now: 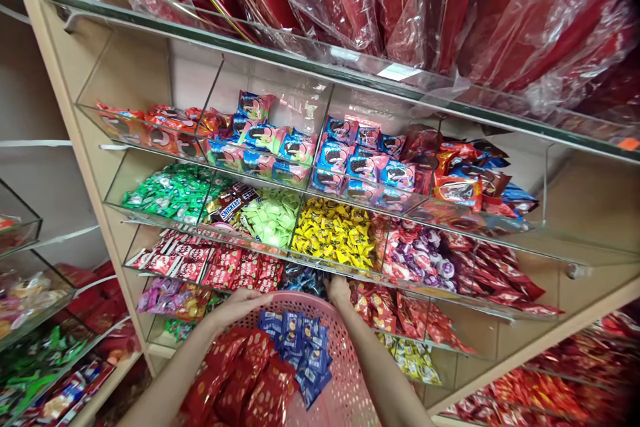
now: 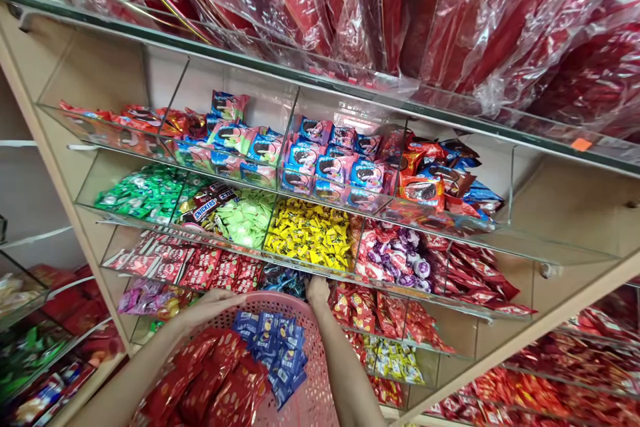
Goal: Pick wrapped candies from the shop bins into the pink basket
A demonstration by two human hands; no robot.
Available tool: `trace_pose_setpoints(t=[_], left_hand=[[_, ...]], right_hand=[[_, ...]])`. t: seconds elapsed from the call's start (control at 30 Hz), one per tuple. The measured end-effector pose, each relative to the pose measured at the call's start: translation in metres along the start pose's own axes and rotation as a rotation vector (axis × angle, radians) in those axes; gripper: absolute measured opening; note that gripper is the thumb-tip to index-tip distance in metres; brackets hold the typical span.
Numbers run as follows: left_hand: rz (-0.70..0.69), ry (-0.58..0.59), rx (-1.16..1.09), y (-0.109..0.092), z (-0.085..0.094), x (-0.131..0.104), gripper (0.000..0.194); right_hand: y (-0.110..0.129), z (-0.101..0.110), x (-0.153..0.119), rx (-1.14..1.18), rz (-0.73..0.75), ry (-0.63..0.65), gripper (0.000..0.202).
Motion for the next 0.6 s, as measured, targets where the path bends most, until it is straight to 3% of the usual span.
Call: trace_pose_setpoints(t=[0.1, 0.2, 0.33, 0.4, 0.47, 0.6], left_hand=[[0.0, 0.015, -0.006, -0.003, -0.002, -0.001, 0.05], [-0.009, 0.036, -0.021, -0.007, -0.004, -0.003, 0.048], [0.026, 0.011, -0.023, -0.006, -0.003, -0.004, 0.046], [0.039, 0.008, -0.017, -0.005, -0.002, -0.003, 0.046], [0.053, 0.023, -0.013, -0.004, -0.004, -0.003, 0.046], [0.074, 0.025, -0.036, -0.002, -0.005, -0.003, 0.046]], right_hand=[[-0.007, 0.007, -0.01, -0.02, -0.008, -0.034, 0.033], [-0.015, 0.014, -0.035, 0.006, 0.076, -0.09, 0.03], [-0.024, 0.02, -0.084, 0.393, 0.303, -0.156, 0.03], [-0.03, 0.014, -0.107, 0.679, 0.313, -0.06, 0.034], [-0.033, 0.0, -0.125, 0.901, 0.256, 0.145, 0.036], [-0.032, -0.033, -0.145, 0.99, 0.128, 0.568, 0.038]])
Point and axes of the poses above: each hand's wrist, its own x-axis towards the middle knuckle, its own z-axis out of the back of the hand, y = z × x, the point moved 5 cm from there along x, towards the middle knuckle, and after that the axes turned 11 degrees about y, right-handed, at the moved point
